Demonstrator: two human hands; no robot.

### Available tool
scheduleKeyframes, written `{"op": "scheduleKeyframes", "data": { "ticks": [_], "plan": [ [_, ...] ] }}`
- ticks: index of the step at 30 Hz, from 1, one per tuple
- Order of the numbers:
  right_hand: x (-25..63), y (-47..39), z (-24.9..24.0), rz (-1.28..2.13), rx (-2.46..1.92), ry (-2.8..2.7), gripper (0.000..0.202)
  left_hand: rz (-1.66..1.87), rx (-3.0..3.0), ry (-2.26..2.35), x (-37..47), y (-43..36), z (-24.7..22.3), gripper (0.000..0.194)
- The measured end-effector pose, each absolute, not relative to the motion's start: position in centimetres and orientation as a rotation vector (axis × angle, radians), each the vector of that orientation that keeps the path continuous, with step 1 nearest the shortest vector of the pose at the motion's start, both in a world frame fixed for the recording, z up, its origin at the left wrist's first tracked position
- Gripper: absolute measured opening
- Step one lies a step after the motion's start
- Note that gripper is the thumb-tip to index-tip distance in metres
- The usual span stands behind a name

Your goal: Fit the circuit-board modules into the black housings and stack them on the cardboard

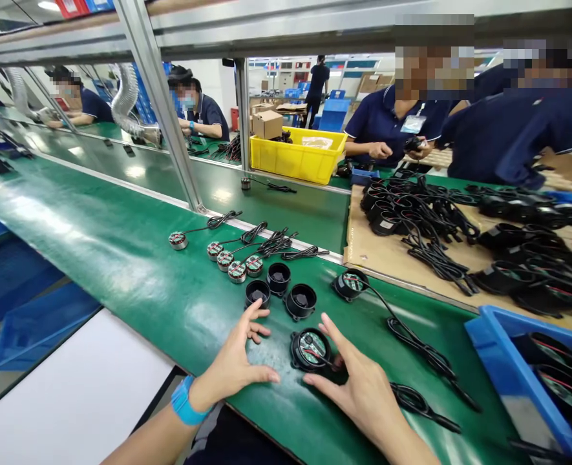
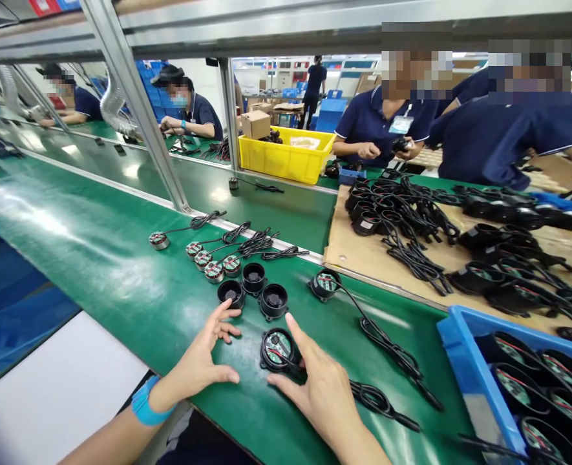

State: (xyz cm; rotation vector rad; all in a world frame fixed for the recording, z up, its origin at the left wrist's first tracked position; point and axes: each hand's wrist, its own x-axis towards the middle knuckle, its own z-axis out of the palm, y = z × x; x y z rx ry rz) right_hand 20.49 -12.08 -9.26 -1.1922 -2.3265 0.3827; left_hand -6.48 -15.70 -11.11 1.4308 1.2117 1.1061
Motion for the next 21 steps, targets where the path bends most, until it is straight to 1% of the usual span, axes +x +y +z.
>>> {"op": "scheduleKeyframes", "data": {
  "ticks": [2,4,6,8,10,12,14,18,20,21],
  "plan": [
    [20.1,-11.9,-8.9,0.308,-1.168,-2.361,0.095,1.090,1.445,1.212,-6.5,-15.6,-10.9,0.123],
    [19.6,-11.6,-8.7,0.234,-1.132,-2.414,0.082,1.075,1.459,1.213,-6.4,-15.6,-10.7,0.122],
    [19.3,-11.6,-8.2,0.248,-1.130,-2.419,0.069,1.067,1.468,1.219,-6.4,-15.7,-10.7,0.121],
    [19.6,-12.2,-7.4,0.252,-1.130,-2.336,0.061,1.064,1.470,1.232,-6.5,-15.7,-10.8,0.119],
    [20.4,-13.3,-6.6,0.143,-1.127,-2.181,0.060,1.064,1.466,1.242,-6.6,-15.7,-11.0,0.118],
    [21.0,-14.3,-6.3,-0.018,-1.124,-1.992,0.069,1.061,1.464,1.249,-6.7,-15.7,-11.1,0.116],
    [21.2,-14.7,-6.7,-0.074,-1.126,-1.974,0.074,1.052,1.476,1.252,-6.7,-15.7,-11.0,0.114],
    [20.7,-14.1,-8.4,-0.003,-1.232,-2.254,0.063,1.025,1.490,1.251,-6.6,-15.6,-10.7,0.114],
    [20.7,-14.4,-8.6,-0.104,-1.240,-2.200,0.060,1.030,1.478,1.250,-6.7,-15.6,-10.7,0.113],
    [20.8,-15.0,-8.5,-0.146,-1.182,-2.146,0.053,1.038,1.471,1.249,-6.7,-15.6,-10.7,0.113]
  ]
}}
